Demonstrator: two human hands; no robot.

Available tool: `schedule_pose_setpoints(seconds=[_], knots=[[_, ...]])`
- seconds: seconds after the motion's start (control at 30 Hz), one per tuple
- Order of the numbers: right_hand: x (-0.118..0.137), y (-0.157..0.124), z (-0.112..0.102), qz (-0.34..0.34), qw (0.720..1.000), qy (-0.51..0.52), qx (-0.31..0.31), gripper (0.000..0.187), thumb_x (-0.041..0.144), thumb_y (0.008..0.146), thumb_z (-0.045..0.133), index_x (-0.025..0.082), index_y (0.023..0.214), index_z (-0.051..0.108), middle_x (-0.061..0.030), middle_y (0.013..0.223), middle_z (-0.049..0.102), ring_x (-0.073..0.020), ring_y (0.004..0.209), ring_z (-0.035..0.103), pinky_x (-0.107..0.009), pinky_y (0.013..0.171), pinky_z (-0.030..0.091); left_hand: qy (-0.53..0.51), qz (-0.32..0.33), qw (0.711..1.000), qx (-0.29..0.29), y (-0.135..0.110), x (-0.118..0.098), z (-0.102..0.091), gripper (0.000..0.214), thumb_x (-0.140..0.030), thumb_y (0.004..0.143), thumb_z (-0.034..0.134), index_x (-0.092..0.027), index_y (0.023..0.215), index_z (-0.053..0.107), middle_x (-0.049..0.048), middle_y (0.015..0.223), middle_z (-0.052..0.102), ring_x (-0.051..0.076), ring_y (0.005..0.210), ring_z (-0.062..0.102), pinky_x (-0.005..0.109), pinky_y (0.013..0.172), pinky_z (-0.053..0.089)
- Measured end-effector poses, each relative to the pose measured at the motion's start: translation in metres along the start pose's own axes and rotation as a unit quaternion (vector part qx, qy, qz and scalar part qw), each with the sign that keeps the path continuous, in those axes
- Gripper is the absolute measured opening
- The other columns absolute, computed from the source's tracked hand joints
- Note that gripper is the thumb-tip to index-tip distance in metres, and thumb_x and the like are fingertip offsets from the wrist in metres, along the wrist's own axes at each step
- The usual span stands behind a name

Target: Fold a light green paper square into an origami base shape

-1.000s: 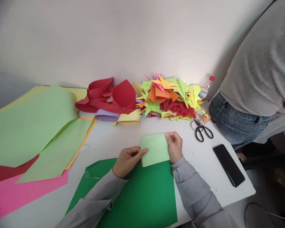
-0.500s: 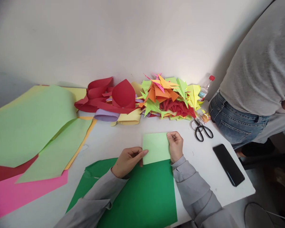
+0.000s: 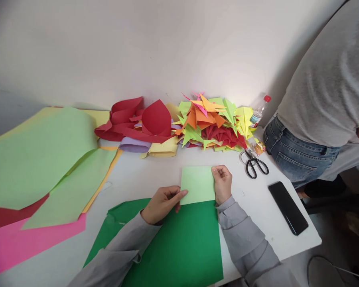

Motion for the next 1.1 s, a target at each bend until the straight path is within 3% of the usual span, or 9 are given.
schedule_pose_setpoints(seconds=[0.23,0.5,0.8,1.1], knots=[[0.0018,0.0050,-0.0055,-0.003,1.000,0.003,-0.015,0.029,0.040,0.063,0.074,0.018,0.068,0.056,0.0054,0.059,0.052,-0.0093,0.055,0.042,-0.023,0.056,0.034,0.000,0.003,1.000,0.027,0.0010,-0.0021,0.0037,0.042,-0.054,0.074,0.059,-0.018,0.055,0.050,-0.0017,0.048,0.057,0.012,0.043,0.055,0.024,0.046,0.047],[-0.0005,0.0039,-0.0040,0.004,1.000,0.015,-0.017,0.030,0.041,0.064,0.074,0.018,0.069,0.056,0.0049,0.061,0.053,-0.0092,0.055,0.042,-0.023,0.055,0.034,0.028,0.027,0.999,0.028,0.0021,-0.0009,0.0005,0.041,-0.051,0.079,0.055,-0.021,0.056,0.039,-0.0075,0.040,0.044,0.012,0.037,0.051,0.024,0.044,0.041],[0.0012,0.0065,-0.0069,0.011,0.999,0.018,-0.032,0.031,0.040,0.060,0.077,0.017,0.067,0.057,0.0056,0.059,0.052,-0.0089,0.055,0.042,-0.023,0.056,0.034,0.030,0.035,0.997,0.055,0.0006,-0.0022,0.0051,0.037,-0.049,0.080,0.054,-0.019,0.059,0.046,-0.0040,0.048,0.051,0.012,0.045,0.053,0.025,0.049,0.045],[0.0002,0.0051,-0.0059,0.012,0.999,0.016,-0.038,0.031,0.042,0.060,0.075,0.018,0.068,0.056,0.0042,0.062,0.055,-0.0096,0.056,0.045,-0.024,0.057,0.037,0.060,0.058,0.995,0.055,0.0004,-0.0036,0.0035,0.038,-0.048,0.083,0.050,-0.022,0.059,0.036,-0.0076,0.045,0.042,0.011,0.040,0.050,0.024,0.045,0.041]])
Point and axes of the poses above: each hand's wrist, its own y-axis towards the middle knuckle, its own z-axis out of the palm, x = y × z, the point moved 6 cm from there along y, towards the middle knuckle
